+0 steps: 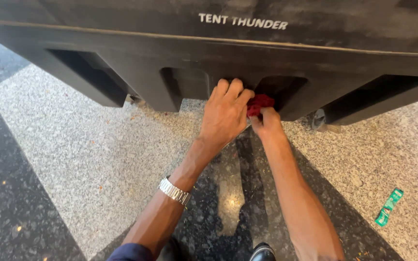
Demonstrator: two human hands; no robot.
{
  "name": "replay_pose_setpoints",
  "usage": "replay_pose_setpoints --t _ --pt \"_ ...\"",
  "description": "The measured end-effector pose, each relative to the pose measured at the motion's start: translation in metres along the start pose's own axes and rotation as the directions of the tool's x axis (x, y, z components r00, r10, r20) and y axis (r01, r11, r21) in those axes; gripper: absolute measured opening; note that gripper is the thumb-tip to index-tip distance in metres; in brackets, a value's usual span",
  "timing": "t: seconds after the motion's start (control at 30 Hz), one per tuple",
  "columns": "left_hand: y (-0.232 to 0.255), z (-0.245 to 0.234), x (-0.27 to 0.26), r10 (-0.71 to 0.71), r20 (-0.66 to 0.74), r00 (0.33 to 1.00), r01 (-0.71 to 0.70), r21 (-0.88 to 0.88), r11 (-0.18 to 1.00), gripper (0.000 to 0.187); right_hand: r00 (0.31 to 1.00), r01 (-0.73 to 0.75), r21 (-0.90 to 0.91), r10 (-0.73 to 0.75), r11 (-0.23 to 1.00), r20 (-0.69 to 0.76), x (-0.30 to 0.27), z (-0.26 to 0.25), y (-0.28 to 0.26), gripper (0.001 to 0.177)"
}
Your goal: The person wipes the exterior surfaces of a large black electronic device using a red cloth. They clean the lower vents, side panels, and the rear fan grille, moving around the unit to reach different areas.
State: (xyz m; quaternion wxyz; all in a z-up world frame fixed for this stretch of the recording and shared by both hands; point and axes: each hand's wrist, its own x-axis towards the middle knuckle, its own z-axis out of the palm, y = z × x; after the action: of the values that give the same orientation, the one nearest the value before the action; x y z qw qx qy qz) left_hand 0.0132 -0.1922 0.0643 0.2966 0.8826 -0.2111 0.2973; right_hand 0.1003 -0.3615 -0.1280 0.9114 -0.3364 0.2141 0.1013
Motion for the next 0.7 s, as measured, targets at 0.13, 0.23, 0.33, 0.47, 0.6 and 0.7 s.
replay_pose_setpoints --t 0.13,0.23,0.33,0.47,0.6,0.7 --pt "0.005 -0.006 0.002 -0.05 0.008 0.999 0.051 -0.089 0.995 0.026 0.999 0.029 0.002 -0.029 1.0 0.03 -0.02 0.009 -0.023 0.023" --pt "0.004 -0.016 -0.004 -0.097 0.044 0.994 0.104 -0.203 0.974 0.03 0.99 0.129 0.006 -0.13 0.992 0.053 -0.073 0.049 -0.056 0.024" --pt "0.011 -0.023 0.002 -0.094 -0.021 0.995 0.084 -0.277 0.957 0.036 0.961 0.238 0.009 -0.237 0.971 0.143 -0.133 0.095 -0.092 0.019" --pt "0.022 -0.032 0.0 -0.159 -0.046 0.986 0.133 -0.353 0.926 0.045 0.92 0.322 0.165 -0.35 0.932 0.177 -0.17 0.125 -0.084 0.02" --pt "0.013 -0.031 0.005 -0.18 0.017 0.984 0.17 -0.428 0.888 0.05 0.848 0.514 0.086 -0.521 0.854 0.096 -0.15 0.127 -0.052 0.03" --pt "0.007 -0.027 0.004 -0.083 0.013 0.996 0.083 -0.319 0.944 0.051 0.852 0.521 0.063 -0.523 0.851 0.032 -0.114 0.117 -0.044 0.036"
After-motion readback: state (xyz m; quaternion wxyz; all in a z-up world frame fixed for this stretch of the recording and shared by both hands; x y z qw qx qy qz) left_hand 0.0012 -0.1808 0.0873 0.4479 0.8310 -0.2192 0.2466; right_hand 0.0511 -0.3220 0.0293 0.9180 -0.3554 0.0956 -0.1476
